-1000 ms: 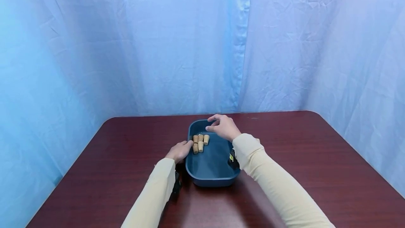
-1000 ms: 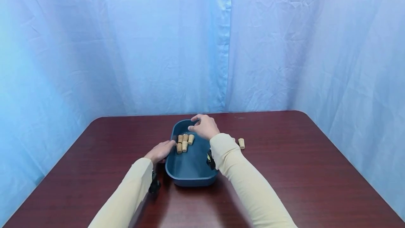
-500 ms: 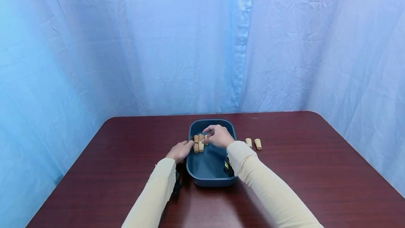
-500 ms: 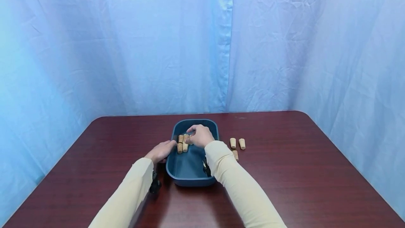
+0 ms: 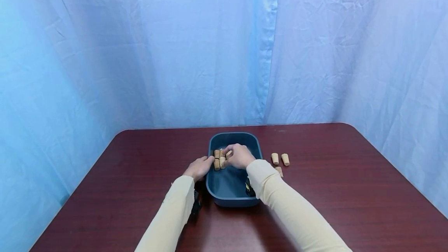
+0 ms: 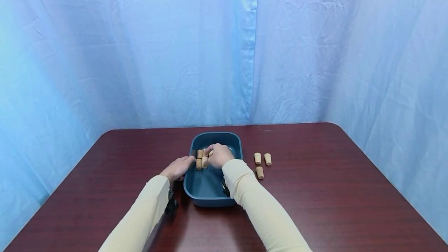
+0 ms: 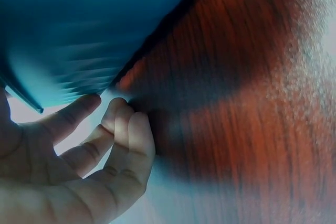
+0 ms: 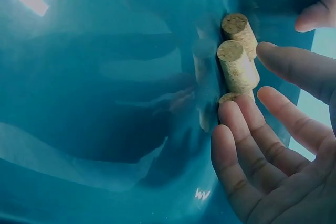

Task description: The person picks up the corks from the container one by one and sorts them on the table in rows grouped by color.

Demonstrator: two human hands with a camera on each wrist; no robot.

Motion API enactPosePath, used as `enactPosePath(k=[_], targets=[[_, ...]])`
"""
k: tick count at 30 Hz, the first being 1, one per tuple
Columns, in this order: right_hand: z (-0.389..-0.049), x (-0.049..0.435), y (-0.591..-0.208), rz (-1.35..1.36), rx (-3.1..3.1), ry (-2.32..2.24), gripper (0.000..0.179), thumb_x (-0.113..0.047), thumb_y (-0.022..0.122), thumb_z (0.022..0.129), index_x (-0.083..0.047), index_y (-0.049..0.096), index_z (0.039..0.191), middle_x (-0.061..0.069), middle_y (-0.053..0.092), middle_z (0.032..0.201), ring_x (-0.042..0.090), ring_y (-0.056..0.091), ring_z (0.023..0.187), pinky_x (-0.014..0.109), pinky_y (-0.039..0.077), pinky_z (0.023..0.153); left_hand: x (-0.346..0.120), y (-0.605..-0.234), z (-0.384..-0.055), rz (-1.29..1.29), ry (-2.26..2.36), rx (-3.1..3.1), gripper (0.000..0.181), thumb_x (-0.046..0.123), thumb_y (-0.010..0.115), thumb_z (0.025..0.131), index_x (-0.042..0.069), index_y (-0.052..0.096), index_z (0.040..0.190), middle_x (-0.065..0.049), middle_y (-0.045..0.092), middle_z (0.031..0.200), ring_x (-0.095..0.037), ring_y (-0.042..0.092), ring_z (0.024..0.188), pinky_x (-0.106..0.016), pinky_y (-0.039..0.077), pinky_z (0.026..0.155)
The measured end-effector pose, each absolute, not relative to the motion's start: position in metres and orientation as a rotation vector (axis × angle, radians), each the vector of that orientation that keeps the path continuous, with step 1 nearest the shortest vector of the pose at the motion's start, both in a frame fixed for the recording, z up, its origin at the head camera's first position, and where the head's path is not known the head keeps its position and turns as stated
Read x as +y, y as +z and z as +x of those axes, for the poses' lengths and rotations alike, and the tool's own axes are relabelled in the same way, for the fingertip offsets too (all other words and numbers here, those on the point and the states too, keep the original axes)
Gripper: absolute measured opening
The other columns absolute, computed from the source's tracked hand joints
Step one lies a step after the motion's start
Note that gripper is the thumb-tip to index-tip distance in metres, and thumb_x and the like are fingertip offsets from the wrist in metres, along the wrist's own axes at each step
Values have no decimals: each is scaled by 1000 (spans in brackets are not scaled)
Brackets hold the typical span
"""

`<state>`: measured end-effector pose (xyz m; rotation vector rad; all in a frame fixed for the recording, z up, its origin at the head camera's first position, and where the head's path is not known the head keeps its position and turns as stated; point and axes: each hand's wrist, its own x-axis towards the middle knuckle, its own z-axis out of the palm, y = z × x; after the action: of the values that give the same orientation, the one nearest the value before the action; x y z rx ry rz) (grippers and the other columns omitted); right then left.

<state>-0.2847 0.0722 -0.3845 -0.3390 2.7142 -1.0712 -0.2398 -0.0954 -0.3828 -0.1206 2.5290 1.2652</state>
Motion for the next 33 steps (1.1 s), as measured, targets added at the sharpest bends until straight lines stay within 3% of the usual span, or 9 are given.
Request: enactPosePath(k=[9,19,27,33], targets=[[-284,70,-386,-344,2749,-1025,33,-11,84,84,-7,74,115,4,68,91,19,58,80,32,50,72,-95,-381,-239,-113,1251,2544,60,36,35,108,-3,39,154,-25,44,153,-38,52,128,-51,48,102],[-284,70,-385,-347,2757,-945,29,-13,87,81,-11,72,106,4,66,88,21,57,81,36,51,73,-96,-381,-238,-108,1262,2537,60,36,34,108,-2,38,155,-24,42,155,-38,50,132,-51,48,103],[-279,67,-383,-407,2781,-856,35,-15,89,78,-11,70,107,7,66,100,22,56,85,37,52,75,-95,-383,-239,-107,1257,2543,59,35,34,109,-3,39,154,-25,42,154,-39,49,133,-51,47,103],[-280,67,-385,-391,2773,-833,28,-17,88,80,-13,72,102,5,66,102,21,56,85,37,52,76,-95,-382,-238,-98,1261,2538,59,35,34,109,-3,38,154,-25,42,154,-39,48,135,-52,46,104]])
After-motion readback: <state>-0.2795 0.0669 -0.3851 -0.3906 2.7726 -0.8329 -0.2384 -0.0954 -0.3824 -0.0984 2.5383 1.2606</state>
